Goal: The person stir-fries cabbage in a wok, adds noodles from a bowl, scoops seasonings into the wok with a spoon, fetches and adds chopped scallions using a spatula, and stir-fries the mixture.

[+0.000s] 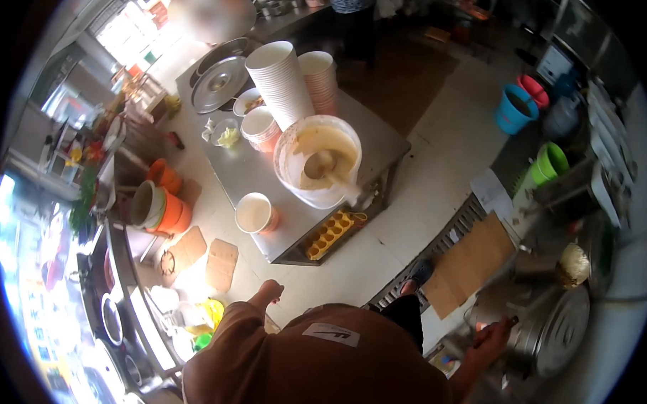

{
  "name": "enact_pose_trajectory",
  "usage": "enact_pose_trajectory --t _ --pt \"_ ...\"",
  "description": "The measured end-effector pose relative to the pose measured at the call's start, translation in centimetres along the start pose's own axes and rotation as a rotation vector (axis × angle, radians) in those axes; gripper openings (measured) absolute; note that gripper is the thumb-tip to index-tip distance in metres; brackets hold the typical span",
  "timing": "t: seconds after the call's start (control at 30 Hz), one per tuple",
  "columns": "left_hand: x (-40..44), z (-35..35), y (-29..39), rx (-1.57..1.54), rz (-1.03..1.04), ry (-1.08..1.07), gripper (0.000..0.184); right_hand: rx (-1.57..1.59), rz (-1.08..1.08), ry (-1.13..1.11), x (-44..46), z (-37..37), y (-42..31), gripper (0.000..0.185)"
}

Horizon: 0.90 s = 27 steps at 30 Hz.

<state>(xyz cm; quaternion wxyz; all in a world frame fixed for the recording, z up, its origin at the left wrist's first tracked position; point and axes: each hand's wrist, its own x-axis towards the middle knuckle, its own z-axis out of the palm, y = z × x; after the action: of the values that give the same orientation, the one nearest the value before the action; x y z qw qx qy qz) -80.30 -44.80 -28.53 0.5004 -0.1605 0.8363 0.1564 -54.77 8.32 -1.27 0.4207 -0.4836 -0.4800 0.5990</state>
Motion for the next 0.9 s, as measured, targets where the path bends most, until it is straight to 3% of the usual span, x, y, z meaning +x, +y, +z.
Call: enact_pose_trajectory --t 0.1,0.2,0.27,0.33,0.4,0.47,0.5,0.57,0.67,0.73,0.8,0.83,0.9 --pt "-0.1 4.5 3.0 -0.034 -0.043 -0.001 0.035 0.032 0.188 -0.127 10.6 5.3 0.2 0.018" --pt "-3.0 9.0 12.6 -0.097 -0.099 -0.060 0.036 0.124 0.328 -0.366 19.2 11.8 -2.5 0.015" --pt "-9.4 8.3 23.2 0.297 0.164 0.038 0.037 0.067 0.292 -0.459 22.9 16.5 -5.3 0.015" --pt "-8.1 10.0 27.8 0.223 0.156 0.097 0.038 -0.162 0.199 -0.651 26.6 21.1 -7.8 0.016" --pt "-8.5 10.3 33.3 0.153 0.151 0.154 0.039 -0.234 0.199 -0.688 29.9 25.2 -8.4 0.019" --pt "-11.1 8.1 39.2 0.055 0.105 0.229 0.039 -0.206 0.133 -0.958 33.3 28.9 -7.4 0.022" --pt "-11.7 7.4 42.2 0.046 0.095 0.218 0.039 -0.212 0.154 -1.007 34.5 30.9 -7.2 0.021" --pt "-12.7 5.7 48.3 -0.254 0.110 0.439 0.037 -0.268 0.174 -1.043 36.4 34.5 -7.1 0.021" --pt "-10.9 2.3 57.6 -0.447 0.325 0.514 0.036 -0.369 0.158 -1.113 40.4 39.9 -6.4 0.022" --pt "-9.1 -0.7 64.7 -0.475 0.456 0.534 0.036 -0.440 0.164 -1.096 43.2 42.9 -6.6 0.023" --pt "-8.6 -6.1 71.4 -0.419 0.597 0.420 0.030 -0.497 0.179 -1.088 46.4 45.7 -7.0 0.023" --pt "-7.9 -8.2 73.9 -0.389 0.741 0.515 0.028 -0.529 0.178 -1.073 47.9 47.4 -7.3 0.023" --pt "-7.9 -12.8 77.7 -0.415 0.720 0.515 0.027 -0.585 0.175 -1.049 50.2 51.0 -7.6 0.023"
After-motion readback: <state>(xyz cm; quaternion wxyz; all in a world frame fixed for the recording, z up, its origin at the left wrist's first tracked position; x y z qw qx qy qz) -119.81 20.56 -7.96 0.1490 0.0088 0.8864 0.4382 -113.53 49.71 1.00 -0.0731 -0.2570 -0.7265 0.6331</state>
